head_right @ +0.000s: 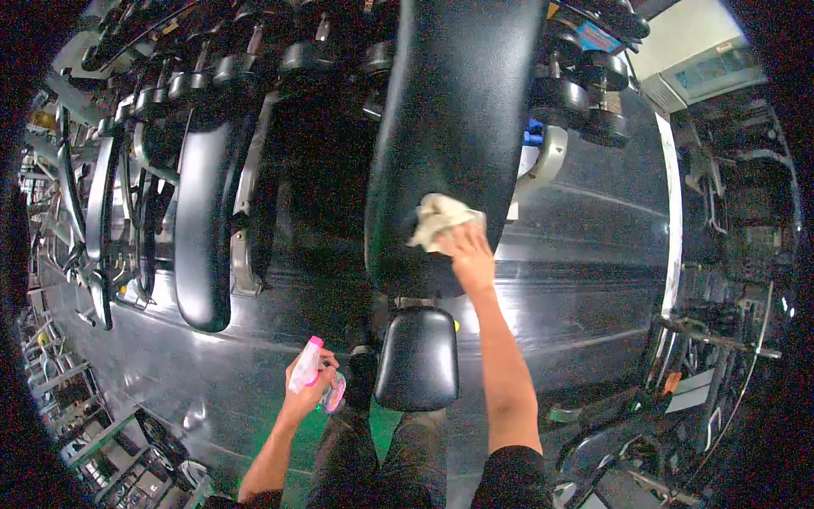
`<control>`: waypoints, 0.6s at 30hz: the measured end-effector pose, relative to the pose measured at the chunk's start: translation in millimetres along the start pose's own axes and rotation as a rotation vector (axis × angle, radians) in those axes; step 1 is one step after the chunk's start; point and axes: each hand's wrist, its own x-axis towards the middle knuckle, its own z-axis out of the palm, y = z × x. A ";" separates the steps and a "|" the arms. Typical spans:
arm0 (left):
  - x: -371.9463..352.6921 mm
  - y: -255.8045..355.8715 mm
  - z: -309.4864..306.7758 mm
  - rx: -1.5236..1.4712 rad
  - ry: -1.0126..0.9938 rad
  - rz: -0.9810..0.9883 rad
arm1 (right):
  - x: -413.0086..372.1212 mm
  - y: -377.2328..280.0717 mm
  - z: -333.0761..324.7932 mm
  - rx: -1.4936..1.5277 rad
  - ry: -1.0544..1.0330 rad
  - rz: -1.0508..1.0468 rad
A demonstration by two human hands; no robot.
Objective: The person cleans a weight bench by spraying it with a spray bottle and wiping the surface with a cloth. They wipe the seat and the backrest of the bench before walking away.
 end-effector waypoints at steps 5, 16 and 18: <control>-13.1 2.9 3.2 -0.003 -0.022 -0.035 | -35.6 12.7 8.9 0.279 0.177 0.650; -18.3 -2.2 8.3 -0.004 -0.008 -0.037 | -41.2 -89.1 47.4 0.279 -0.101 0.174; -17.7 -3.0 11.5 -0.021 -0.008 -0.043 | -67.4 -38.2 39.4 0.154 -0.199 -0.063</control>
